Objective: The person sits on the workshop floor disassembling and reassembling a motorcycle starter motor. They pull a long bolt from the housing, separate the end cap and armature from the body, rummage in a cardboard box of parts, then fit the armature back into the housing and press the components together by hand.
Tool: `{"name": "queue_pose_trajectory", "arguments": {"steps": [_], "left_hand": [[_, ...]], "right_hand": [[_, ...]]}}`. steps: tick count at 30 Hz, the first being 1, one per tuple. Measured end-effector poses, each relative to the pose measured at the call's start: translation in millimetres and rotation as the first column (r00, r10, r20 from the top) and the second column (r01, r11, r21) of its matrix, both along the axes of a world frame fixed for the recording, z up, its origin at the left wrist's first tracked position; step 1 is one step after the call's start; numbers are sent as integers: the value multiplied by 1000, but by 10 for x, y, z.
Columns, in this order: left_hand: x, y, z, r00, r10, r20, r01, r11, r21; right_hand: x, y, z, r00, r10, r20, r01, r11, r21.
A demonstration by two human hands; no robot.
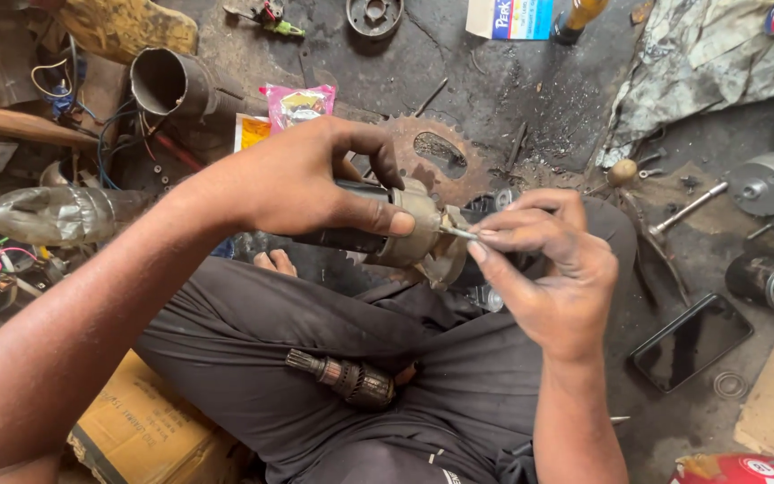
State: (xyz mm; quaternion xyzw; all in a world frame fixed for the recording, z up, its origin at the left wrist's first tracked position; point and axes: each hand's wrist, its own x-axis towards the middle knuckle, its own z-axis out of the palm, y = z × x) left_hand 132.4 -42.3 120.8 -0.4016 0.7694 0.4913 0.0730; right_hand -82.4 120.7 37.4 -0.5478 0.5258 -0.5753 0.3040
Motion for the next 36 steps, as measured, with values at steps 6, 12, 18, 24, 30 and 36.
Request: {"name": "queue_pose_trajectory", "arguments": {"steps": [6,12,18,24,30,36], "left_hand": [[-25,27,62,987,77,143,-88,993,73],[-17,39,42,982,113,149,-131,985,117],[16,66,23,992,123,5,-123,985,123],[13,85,87,986,163,30,-166,982,95],[-6,114,138,984,171,52,-175,981,81],[28,21,31,969,220,114,-239,951,195]], "right_hand": [[61,-45,29,997,-12,-78,12,1000,-11],[49,-49,120,974,9,-226,-17,999,-36],[73,-67,117,981,55,-185,-44,997,64],[66,-99,83,988,50,-148,-36,995,92],[83,-109,95,984,9,-180,3,998,67],[75,-97,129,942,-10,-337,-4,999,-40]]}}
